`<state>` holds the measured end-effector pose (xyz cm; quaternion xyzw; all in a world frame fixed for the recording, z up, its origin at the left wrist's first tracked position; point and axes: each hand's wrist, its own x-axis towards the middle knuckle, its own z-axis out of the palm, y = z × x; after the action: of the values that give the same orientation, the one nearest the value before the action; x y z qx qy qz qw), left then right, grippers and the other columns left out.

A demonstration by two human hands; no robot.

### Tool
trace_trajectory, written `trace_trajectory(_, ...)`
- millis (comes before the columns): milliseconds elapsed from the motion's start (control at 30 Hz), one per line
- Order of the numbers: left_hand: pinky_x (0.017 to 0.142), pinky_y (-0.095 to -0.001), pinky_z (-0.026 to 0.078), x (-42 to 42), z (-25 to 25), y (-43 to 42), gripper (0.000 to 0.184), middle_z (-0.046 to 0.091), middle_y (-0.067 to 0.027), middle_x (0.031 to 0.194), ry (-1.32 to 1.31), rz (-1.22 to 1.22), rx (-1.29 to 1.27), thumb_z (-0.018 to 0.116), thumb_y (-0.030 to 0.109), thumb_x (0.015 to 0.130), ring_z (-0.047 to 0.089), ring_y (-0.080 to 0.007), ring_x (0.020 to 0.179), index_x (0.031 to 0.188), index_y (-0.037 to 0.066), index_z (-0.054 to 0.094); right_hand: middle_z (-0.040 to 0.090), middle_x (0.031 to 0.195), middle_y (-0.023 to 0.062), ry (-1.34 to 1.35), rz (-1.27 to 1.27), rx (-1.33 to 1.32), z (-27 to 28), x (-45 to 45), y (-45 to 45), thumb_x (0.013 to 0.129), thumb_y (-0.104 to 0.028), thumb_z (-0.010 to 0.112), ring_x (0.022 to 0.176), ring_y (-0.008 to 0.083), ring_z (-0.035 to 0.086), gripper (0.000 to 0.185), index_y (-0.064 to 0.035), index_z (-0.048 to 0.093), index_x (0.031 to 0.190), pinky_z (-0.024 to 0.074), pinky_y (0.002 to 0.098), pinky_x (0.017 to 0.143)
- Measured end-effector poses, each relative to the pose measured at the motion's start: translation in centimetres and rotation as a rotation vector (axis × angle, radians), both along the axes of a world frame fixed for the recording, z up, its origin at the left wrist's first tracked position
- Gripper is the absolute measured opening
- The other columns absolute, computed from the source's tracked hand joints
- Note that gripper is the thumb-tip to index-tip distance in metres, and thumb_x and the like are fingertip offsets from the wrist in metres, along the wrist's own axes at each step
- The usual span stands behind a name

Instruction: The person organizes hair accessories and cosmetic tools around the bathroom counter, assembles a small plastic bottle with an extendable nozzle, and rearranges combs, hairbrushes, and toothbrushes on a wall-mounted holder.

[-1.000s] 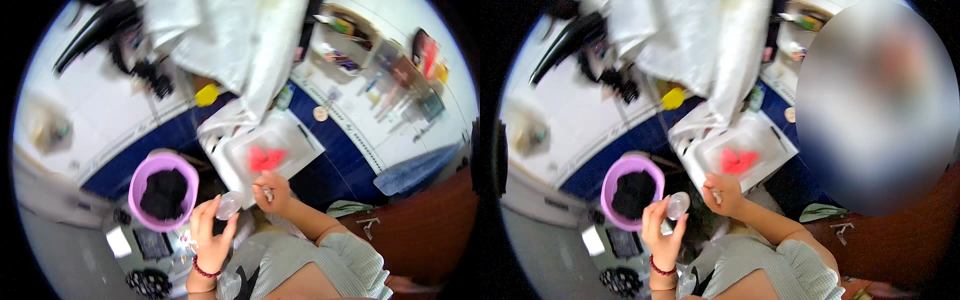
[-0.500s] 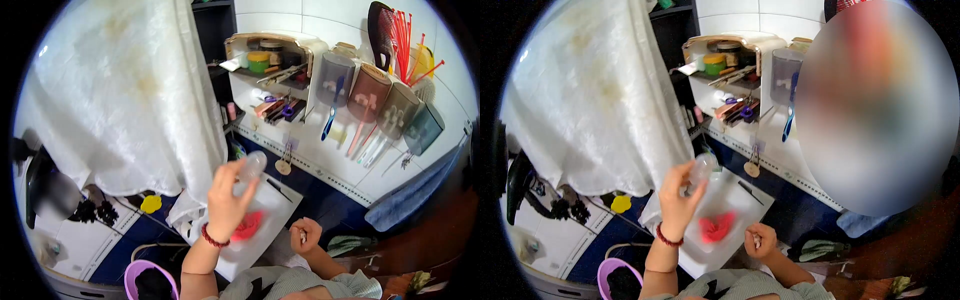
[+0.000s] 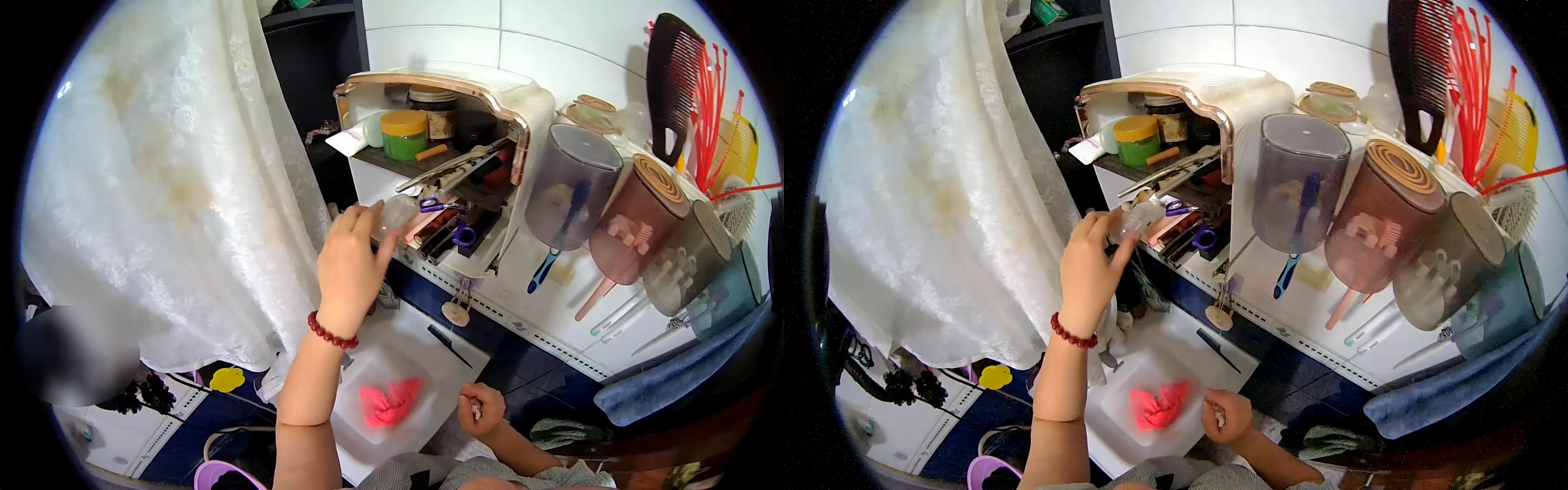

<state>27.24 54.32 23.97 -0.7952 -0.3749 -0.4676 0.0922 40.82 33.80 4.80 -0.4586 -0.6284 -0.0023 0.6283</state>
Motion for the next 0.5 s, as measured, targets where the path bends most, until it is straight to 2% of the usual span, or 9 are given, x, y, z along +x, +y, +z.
trace_trajectory(100, 0.064, -0.0295, 0.049, 0.5, 0.7, -2.4, 0.03, 0.061, -0.0089, 0.095, -0.179, -0.239, -0.123, 0.069, 0.013, 0.078, 0.061, -0.023, 0.08, 0.106, 0.003, 0.063, 0.06, 0.068, 0.0093, -0.051, 0.051, 0.038, 1.4, -0.1, 0.8, 0.079, 0.003, 0.059, 0.045, 0.0097, 0.048, 0.019, 0.0034, 0.056, 0.098, 0.0371, 0.0211, 0.042)
trace_trajectory(200, 0.06, -0.0255, 0.048, 1.2, 0.8, -4.1, 0.034, 0.062, -0.0105, 0.091, -0.256, -0.444, -0.14, 0.072, 0.01, 0.073, 0.059, -0.0183, 0.076, 0.106, 0.003, 0.063, 0.06, 0.067, 0.0098, -0.072, 0.06, 0.005, 0.8, -0.2, 1.0, 0.079, 0.003, 0.06, 0.045, 0.0108, 0.048, 0.02, 0.0033, 0.056, 0.099, 0.0376, 0.0218, 0.043)
trace_trajectory(267, 0.061, -0.0285, 0.049, 2.4, 0.2, -4.6, 0.035, 0.061, -0.011, 0.091, -0.268, -0.471, -0.211, 0.072, 0.011, 0.073, 0.059, -0.021, 0.075, 0.105, 0.003, 0.062, 0.06, 0.067, 0.0099, -0.078, 0.073, -0.01, 0.8, -0.5, 1.1, 0.078, 0.003, 0.06, 0.046, 0.0113, 0.049, 0.021, 0.0032, 0.056, 0.099, 0.038, 0.0223, 0.043)
trace_trajectory(400, 0.074, -0.0359, 0.048, 5.6, 0.0, -3.1, 0.032, 0.061, -0.0116, 0.09, -0.182, -0.423, 0.005, 0.071, 0.013, 0.071, 0.057, -0.0289, 0.081, 0.098, 0.0, 0.062, 0.06, 0.068, 0.0101, -0.125, 0.104, -0.026, 1.0, -0.8, 1.3, 0.078, 0.003, 0.06, 0.047, 0.012, 0.05, 0.021, 0.003, 0.056, 0.099, 0.0386, 0.0225, 0.043)
trace_trajectory(500, 0.081, -0.038, 0.046, 7.7, -0.2, -1.9, 0.029, 0.06, -0.0135, 0.087, -0.187, -0.481, -0.052, 0.068, 0.016, 0.071, 0.055, -0.0324, 0.089, 0.094, 0.0, 0.062, 0.06, 0.068, 0.0102, -0.104, 0.094, -0.04, 1.3, -1.2, 1.4, 0.078, 0.004, 0.06, 0.048, 0.0124, 0.051, 0.02, 0.0026, 0.056, 0.098, 0.0389, 0.0223, 0.044)
